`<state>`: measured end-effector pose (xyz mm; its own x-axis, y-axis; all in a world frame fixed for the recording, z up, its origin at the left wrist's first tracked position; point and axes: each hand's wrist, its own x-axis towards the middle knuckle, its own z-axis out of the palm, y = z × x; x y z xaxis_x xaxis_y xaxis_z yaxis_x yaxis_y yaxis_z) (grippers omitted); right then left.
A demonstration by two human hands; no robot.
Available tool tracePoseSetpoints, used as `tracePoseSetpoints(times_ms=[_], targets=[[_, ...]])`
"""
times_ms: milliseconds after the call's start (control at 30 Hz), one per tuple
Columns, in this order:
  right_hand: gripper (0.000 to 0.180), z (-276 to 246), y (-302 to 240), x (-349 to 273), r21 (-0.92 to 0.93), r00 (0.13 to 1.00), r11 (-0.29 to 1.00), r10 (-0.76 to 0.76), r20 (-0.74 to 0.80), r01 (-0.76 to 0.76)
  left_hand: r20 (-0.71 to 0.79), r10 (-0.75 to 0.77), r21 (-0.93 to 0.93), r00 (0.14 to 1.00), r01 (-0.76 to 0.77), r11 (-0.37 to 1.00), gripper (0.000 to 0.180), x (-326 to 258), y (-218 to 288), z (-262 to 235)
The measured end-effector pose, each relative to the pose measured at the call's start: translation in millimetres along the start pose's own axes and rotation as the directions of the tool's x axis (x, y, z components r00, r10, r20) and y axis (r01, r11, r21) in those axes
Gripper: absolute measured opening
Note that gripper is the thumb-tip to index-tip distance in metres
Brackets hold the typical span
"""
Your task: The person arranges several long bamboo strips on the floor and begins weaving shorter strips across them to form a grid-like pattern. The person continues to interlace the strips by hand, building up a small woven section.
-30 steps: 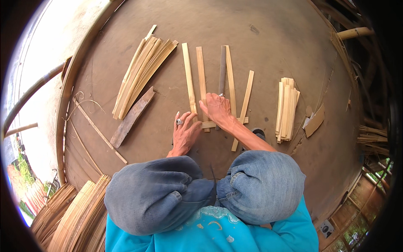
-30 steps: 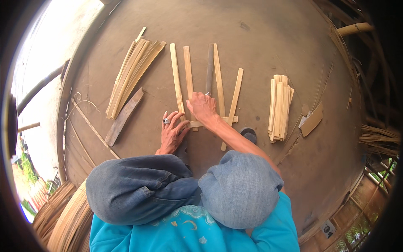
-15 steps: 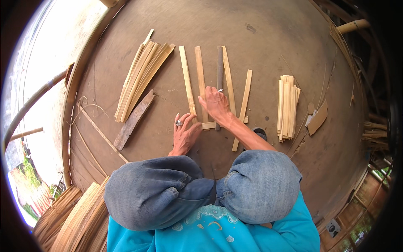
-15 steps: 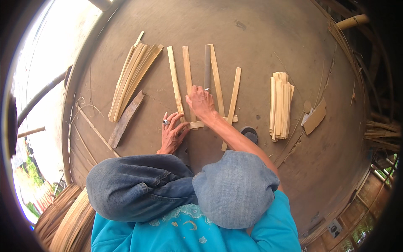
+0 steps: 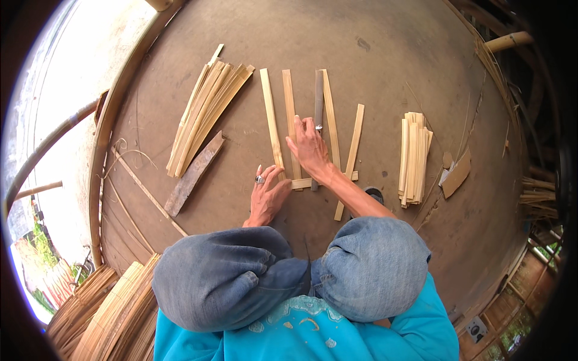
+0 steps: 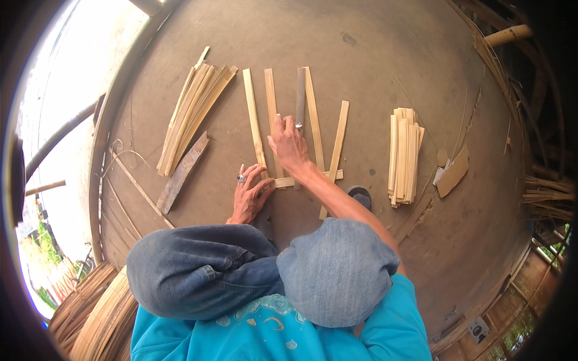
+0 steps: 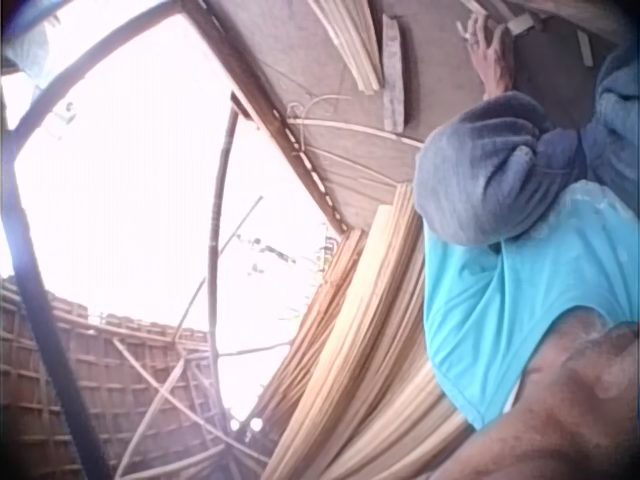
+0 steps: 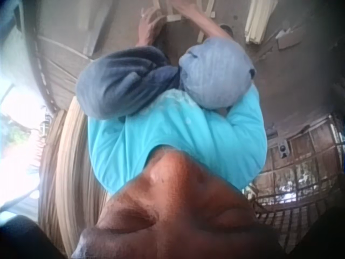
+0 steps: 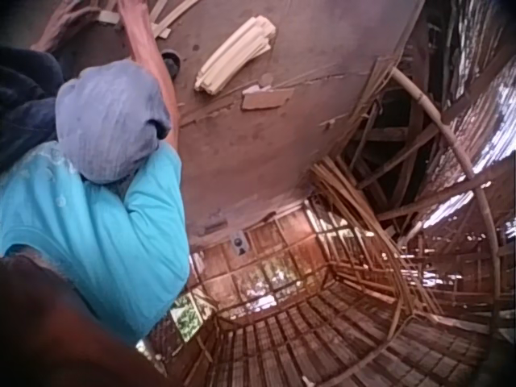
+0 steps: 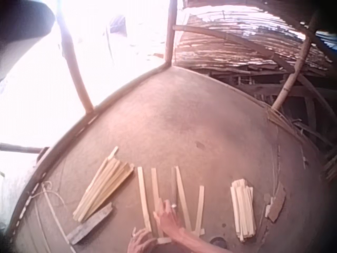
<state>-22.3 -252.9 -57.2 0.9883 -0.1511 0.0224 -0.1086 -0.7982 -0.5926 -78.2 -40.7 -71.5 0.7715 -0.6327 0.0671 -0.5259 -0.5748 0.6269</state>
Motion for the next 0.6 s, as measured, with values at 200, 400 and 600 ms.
tracePoseSetpoints(times_ms=[200, 400, 600], targets=[[0.062, 16.7, 11.4, -0.8, -0.088, 0.991, 0.987, -0.133, -0.002, 0.132, -0.01, 0.012, -0.036, 1.0, -0.013, 0.999, 0.031, 2.5, 1.1, -0.4], [0.059, 18.9, 14.1, 4.9, -0.061, 0.983, 0.981, -0.181, 0.011, 0.182, -0.015, 0.014, -0.045, 1.0, -0.014, 0.999, 0.031, 2.6, 1.0, -1.7], [0.058, 19.2, 13.7, 6.9, -0.049, 0.982, 0.98, -0.191, 0.005, 0.191, -0.022, 0.01, -0.062, 1.0, -0.011, 0.998, 0.03, 2.8, 0.7, -1.4]])
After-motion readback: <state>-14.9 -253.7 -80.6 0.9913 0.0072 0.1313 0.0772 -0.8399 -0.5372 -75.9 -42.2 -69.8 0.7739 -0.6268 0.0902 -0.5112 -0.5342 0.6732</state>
